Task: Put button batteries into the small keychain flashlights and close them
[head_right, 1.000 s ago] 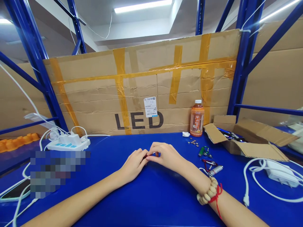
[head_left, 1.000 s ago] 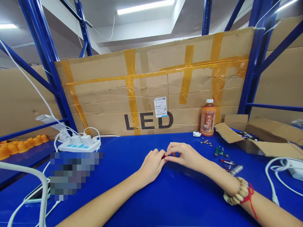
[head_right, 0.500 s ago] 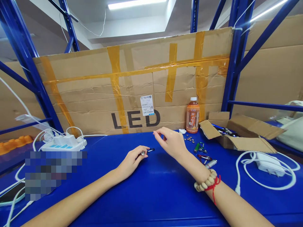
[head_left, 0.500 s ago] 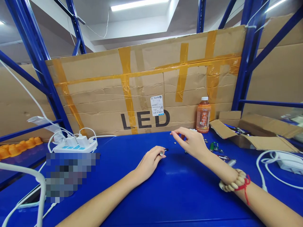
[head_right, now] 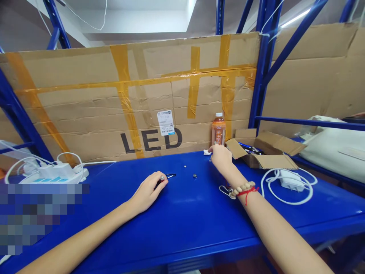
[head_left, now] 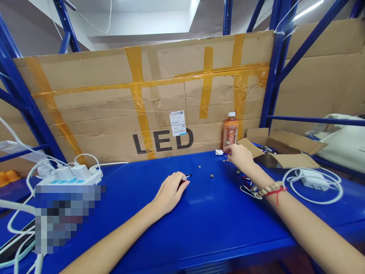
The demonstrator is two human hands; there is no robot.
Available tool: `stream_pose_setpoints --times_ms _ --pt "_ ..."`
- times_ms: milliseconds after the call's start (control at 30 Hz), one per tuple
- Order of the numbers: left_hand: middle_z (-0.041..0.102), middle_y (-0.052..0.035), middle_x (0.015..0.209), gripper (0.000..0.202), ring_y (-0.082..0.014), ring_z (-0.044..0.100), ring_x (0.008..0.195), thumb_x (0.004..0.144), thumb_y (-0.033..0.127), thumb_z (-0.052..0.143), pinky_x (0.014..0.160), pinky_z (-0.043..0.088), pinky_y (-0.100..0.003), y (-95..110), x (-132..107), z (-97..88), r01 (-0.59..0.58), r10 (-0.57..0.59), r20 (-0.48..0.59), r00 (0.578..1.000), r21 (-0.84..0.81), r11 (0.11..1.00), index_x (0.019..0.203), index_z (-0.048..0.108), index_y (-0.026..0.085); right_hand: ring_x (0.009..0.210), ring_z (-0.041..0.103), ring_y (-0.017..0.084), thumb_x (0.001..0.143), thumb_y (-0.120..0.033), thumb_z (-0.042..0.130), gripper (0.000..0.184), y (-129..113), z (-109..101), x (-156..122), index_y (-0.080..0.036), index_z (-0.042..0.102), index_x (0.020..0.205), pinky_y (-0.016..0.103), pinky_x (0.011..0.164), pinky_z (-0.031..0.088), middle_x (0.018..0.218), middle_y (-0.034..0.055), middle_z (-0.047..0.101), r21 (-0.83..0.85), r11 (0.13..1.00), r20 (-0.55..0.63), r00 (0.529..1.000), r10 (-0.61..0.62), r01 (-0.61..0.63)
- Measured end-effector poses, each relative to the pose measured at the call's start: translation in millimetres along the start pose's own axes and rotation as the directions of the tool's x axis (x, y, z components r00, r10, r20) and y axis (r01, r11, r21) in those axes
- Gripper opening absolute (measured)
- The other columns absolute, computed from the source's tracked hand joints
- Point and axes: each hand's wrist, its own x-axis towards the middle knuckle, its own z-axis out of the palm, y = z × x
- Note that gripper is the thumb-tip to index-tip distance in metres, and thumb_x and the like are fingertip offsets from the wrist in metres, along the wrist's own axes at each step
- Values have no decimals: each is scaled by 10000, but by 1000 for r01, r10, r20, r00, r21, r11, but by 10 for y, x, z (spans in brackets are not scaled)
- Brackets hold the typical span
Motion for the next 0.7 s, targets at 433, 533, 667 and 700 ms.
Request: stream_pose_setpoints --times_ms 433,533,667,700 --pt "542 -4 805 218 -166 491 753 909 325 316 709 373 -310 28 -4 -20 1 -2 24 1000 30 1000 772 434 202 936 558 183 850 -288 516 265 -57 252 -29 -136 549 1065 385 807 464 1072 81 568 -117 963 194 957 -217 242" --pt "540 -2 799 222 -164 492 747 910 327 314 704 373 -305 21 -3 -13 -3 2 20 1000 26 1000 772 434 202 899 587 202 772 -171 586 99 -98 195 -47 -126 656 825 344 817 422 888 89 652 -101 958 170 953 -249 268" --pt "546 0 800 211 -162 495 747 907 318 325 705 373 -299 22 -1 -10 -2 2 11 1000 16 1000 775 443 203 815 623 209 714 -128 584 111 -172 179 -91 -161 686 743 274 670 427 821 87 682 -55 964 134 959 -251 260" --pt "547 0 801 209 -162 495 747 906 317 328 705 372 -299 23 -1 -10 -1 1 11 1000 17 1000 775 444 203 803 627 209 708 -122 577 124 -191 185 -104 -164 686 748 265 643 425 824 87 684 -44 966 129 961 -246 253"
